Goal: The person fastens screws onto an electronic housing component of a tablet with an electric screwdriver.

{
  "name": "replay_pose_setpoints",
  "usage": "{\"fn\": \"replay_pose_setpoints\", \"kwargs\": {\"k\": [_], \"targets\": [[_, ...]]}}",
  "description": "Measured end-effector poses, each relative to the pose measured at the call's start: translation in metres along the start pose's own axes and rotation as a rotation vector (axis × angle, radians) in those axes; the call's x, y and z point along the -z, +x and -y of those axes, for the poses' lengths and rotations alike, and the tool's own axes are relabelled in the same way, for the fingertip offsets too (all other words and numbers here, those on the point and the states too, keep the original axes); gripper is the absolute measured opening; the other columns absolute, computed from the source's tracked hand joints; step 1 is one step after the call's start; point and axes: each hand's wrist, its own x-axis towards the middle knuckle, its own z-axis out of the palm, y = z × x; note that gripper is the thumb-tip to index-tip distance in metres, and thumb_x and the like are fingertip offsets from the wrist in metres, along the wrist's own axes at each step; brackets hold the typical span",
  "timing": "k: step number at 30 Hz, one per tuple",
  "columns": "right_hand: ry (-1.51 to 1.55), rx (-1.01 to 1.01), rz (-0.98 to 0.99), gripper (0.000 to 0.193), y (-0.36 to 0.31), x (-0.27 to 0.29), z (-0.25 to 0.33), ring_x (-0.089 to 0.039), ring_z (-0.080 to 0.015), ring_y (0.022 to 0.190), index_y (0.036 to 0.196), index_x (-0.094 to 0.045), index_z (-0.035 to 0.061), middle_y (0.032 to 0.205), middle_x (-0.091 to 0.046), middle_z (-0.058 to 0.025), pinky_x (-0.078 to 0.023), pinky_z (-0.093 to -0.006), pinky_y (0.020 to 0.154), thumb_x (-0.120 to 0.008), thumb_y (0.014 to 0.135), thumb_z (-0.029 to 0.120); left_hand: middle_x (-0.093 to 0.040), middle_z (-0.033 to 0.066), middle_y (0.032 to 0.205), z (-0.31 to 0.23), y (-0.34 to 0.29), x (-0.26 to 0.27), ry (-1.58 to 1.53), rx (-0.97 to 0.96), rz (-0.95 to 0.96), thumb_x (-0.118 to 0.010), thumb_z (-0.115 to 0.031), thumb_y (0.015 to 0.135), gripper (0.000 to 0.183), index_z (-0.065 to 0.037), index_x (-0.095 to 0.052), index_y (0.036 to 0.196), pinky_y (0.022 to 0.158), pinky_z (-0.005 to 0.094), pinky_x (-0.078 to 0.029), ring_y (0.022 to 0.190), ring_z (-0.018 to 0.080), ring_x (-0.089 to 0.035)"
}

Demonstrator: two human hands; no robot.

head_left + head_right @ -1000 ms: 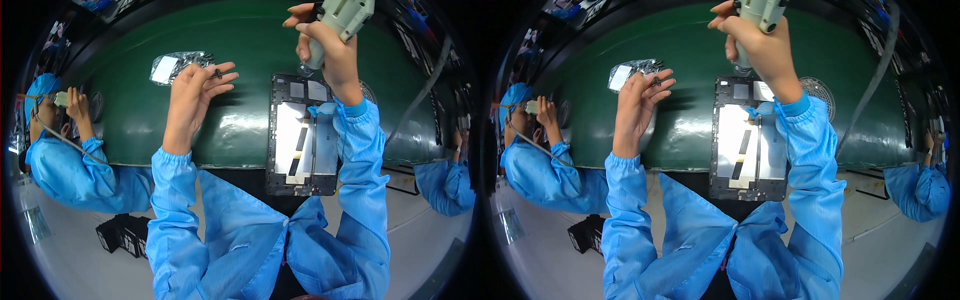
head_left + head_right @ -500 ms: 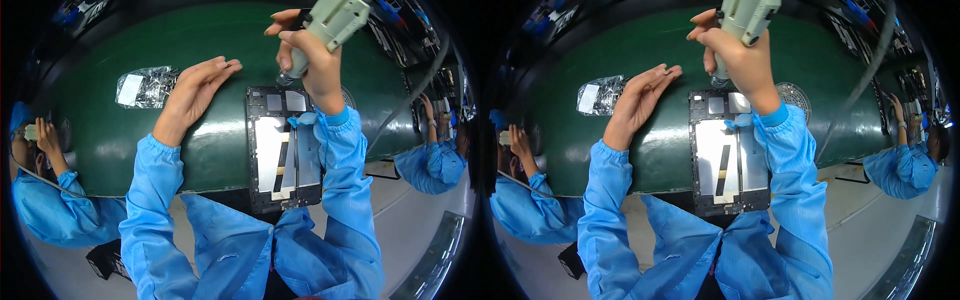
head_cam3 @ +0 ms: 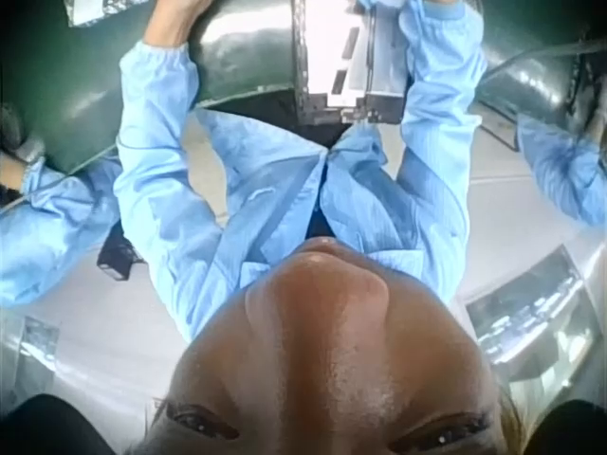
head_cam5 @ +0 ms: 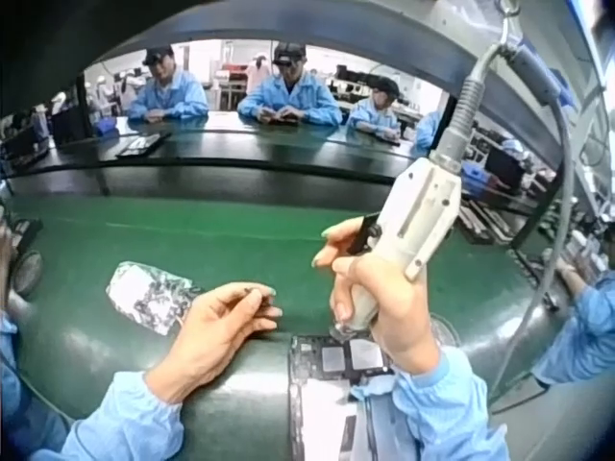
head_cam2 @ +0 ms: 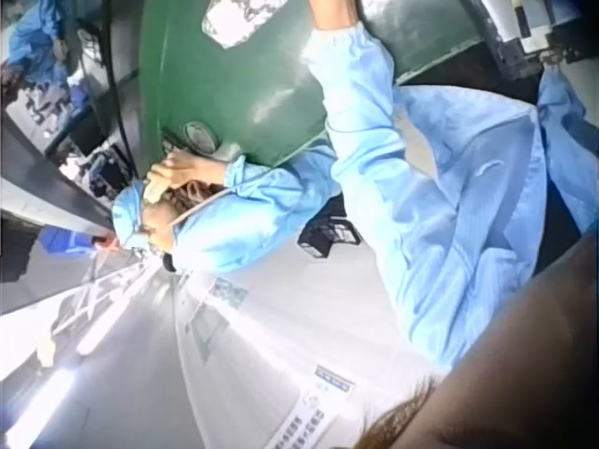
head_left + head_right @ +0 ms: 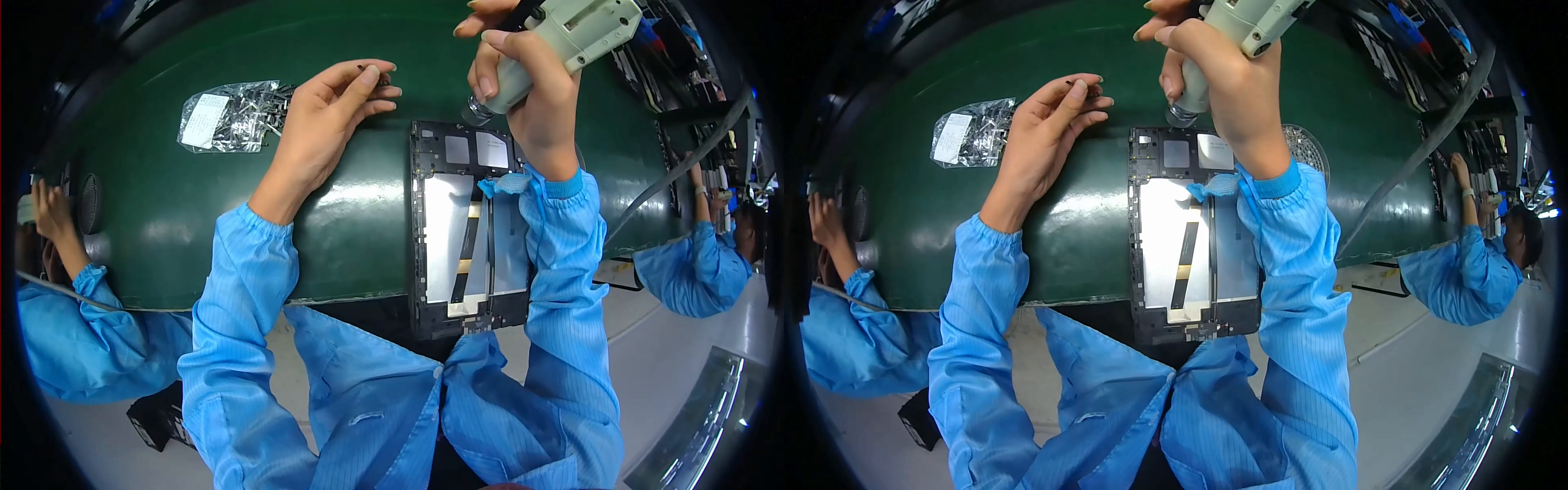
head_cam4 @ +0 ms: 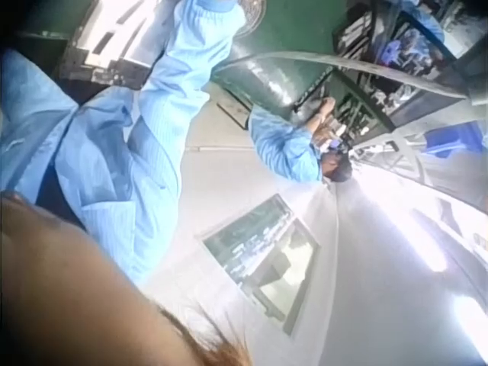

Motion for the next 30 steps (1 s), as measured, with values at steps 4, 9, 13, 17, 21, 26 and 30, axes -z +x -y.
{"fn": "replay_pose_setpoints", "kwargs": {"k": [4, 9, 13, 17, 21, 26, 30], "targets": [[-0.035, 0.019, -0.007, 0.028, -0.003, -0.003, 0.002, -0.051, -0.014, 0.052, 0.106, -0.065, -0.0047, 0.074, -0.064, -0.0112, -0.043, -0.0295, 0.052, -0.055, 0.089, 0.015, -0.063, 0.012, 0.117, 0.003, 0.0, 0.001, -0.109, -0.017, -0.009, -0.058, -0.017, 0.104, 0.037, 0.006, -0.057, 0.132, 0.092, 0.027, -0.054, 0.098, 0.0168, -0.065], [-0.019, 0.025, -0.03, 0.027, -0.004, -0.004, 0.004, -0.051, -0.0148, 0.051, 0.104, -0.066, -0.0046, 0.075, -0.064, -0.0118, -0.043, -0.0296, 0.051, -0.056, 0.089, 0.015, -0.062, 0.0086, 0.116, 0.003, 0.0, 0.0, -0.144, -0.025, -0.032, -0.058, -0.014, 0.103, 0.042, 0.005, -0.051, 0.14, 0.095, 0.0235, -0.05, 0.098, 0.0132, -0.06], [-0.062, 0.029, -0.004, 0.026, -0.003, 0.001, 0.004, -0.052, -0.0155, 0.051, 0.102, -0.065, -0.0054, 0.077, -0.065, -0.0133, -0.043, -0.03, 0.051, -0.057, 0.089, 0.015, -0.066, 0.0124, 0.114, -0.001, -0.002, -0.004, -0.077, -0.053, -0.065, -0.063, -0.011, 0.1, 0.041, 0.009, -0.054, 0.135, 0.094, 0.0266, -0.051, 0.098, 0.0156, -0.064], [0.012, -0.049, -0.027, 0.024, -0.006, 0.002, 0.002, -0.052, -0.0161, 0.051, 0.098, -0.064, -0.0062, 0.078, -0.066, -0.0147, -0.043, -0.0304, 0.051, -0.057, 0.088, 0.015, -0.069, 0.0138, 0.112, -0.004, -0.005, -0.004, -0.126, -0.033, -0.083, -0.068, -0.009, 0.096, 0.034, 0.008, -0.062, 0.126, 0.094, 0.0267, -0.052, 0.102, 0.0167, -0.066], [0.009, -0.027, -0.023, 0.023, -0.007, 0.0, 0.003, -0.052, -0.0167, 0.051, 0.093, -0.063, -0.0067, 0.079, -0.066, -0.0157, -0.044, -0.0308, 0.052, -0.057, 0.089, 0.015, -0.07, 0.0142, 0.111, -0.003, -0.003, -0.001, -0.116, -0.083, 0.013, -0.069, -0.008, 0.095, 0.03, 0.006, -0.066, 0.122, 0.092, 0.0265, -0.054, 0.101, 0.0164, -0.066], [0.02, -0.003, -0.034, 0.023, -0.007, -0.003, 0.003, -0.053, -0.017, 0.051, 0.09, -0.063, -0.0066, 0.079, -0.066, -0.0159, -0.044, -0.0309, 0.052, -0.057, 0.089, 0.016, -0.071, 0.0106, 0.107, -0.001, -0.009, -0.01, 0.114, -0.06, 0.073, -0.069, -0.009, 0.095, 0.031, 0.004, -0.066, 0.123, 0.089, 0.0255, -0.055, 0.094, 0.0143, -0.067], [0.007, -0.015, -0.004, 0.023, -0.008, -0.001, 0.0, -0.053, -0.0169, 0.051, 0.087, -0.063, -0.0059, 0.078, -0.066, -0.0156, -0.044, -0.031, 0.052, -0.057, 0.09, 0.016, -0.072, 0.0084, 0.1, 0.0, -0.01, -0.014, 0.293, -0.004, 0.075, -0.07, -0.012, 0.095, 0.027, 0.002, -0.07, 0.118, 0.084, 0.0247, -0.054, 0.092, 0.0126, -0.067]]}}
